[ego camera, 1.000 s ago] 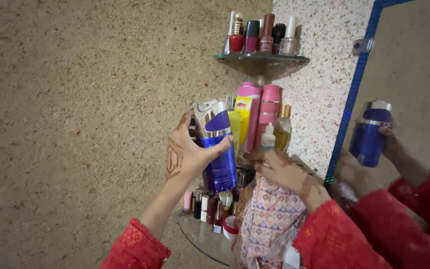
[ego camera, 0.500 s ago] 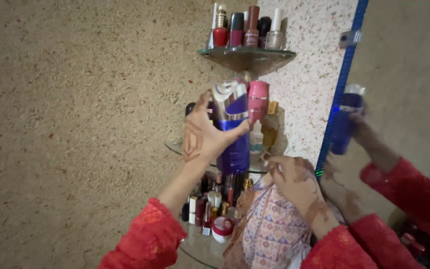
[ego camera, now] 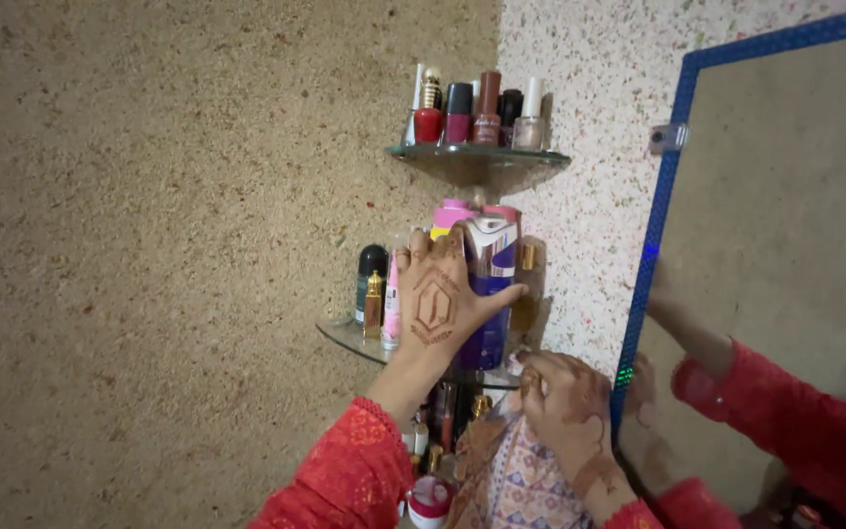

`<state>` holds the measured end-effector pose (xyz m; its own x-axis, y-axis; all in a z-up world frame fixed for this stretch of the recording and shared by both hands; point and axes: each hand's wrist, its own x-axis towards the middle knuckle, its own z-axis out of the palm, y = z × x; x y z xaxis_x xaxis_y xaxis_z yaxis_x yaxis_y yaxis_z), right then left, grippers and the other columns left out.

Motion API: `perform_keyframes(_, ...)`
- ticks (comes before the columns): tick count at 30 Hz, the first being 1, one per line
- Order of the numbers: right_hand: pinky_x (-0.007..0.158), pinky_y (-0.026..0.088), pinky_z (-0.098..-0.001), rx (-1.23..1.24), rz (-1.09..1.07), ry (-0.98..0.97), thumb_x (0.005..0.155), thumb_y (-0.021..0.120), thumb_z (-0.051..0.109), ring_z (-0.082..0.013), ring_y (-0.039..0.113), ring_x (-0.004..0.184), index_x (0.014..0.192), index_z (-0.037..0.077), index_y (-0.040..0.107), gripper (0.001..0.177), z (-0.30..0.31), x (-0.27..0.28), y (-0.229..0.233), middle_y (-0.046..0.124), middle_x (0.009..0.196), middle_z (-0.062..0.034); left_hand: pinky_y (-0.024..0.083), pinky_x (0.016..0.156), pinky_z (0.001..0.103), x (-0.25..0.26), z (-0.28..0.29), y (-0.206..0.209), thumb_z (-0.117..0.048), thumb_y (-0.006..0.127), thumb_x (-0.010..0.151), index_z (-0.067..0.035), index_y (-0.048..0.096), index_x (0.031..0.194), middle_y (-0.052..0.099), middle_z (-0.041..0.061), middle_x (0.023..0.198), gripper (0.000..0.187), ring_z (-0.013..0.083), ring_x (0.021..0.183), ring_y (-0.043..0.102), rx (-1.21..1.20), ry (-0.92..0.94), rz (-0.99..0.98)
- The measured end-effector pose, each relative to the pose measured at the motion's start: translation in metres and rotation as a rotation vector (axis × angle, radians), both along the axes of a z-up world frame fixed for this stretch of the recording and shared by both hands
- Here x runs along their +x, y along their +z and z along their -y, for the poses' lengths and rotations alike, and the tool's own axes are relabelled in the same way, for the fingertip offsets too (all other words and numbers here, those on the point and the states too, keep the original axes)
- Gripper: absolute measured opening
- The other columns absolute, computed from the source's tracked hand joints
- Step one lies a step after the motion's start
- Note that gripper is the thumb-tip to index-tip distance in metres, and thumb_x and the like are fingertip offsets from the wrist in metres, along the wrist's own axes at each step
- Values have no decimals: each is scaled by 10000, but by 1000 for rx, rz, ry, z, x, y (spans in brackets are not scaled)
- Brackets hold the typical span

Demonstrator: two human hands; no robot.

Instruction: Cleaning and organizing a makeup vanity and glass shelf unit.

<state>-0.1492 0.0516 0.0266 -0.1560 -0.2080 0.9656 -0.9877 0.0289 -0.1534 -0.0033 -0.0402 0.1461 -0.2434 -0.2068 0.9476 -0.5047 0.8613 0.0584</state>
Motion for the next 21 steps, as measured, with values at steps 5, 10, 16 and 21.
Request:
perform_keyframes(5, 741, 566, -434, -37, -14, 18, 798, 660, 131, -348, 719, 834, 867, 58, 765, 146, 2, -1, 0, 764, 927, -135, 372, 972, 499, -3, 5, 1, -848, 701, 640, 28, 567, 1321, 603, 177, 1114, 1118, 339, 1109, 524, -112, 174, -14)
perform_keyframes(10, 740, 527, -459, -70, -101, 77, 800, 632, 118, -359, 677, 844, 829, 54, 689, 91, -5, 10, 10, 712, 871, -116, 352, 974, 496, -6, 12, -2, -839, 674, 655, 35, 480, 1464, 598, 143, 1083, 1206, 318, 1096, 505, -137, 179, -19)
perform_keyframes(16, 699, 447, -514, -82, -163, -5, 751, 587, 64, -399, 547, 816, 786, 26, 548, 65, -2, 9, 9, 535, 801, -158, 301, 1054, 548, 4, 15, -21, -836, 680, 671, -8, 469, 1421, 613, 173, 1299, 1137, 331, 1278, 462, -122, 246, 28)
perform_keyframes(21, 767, 459, -508, -43, -159, -15, 789, 586, 59, -392, 547, 882, 880, 21, 568, 100, -9, 21, 12, 545, 858, -160, 330, 1196, 489, 26, 31, -55, -488, 665, 994, -95, 692, 1273, 662, 64, 1286, 483, 265, 1412, 496, -417, 96, 16)
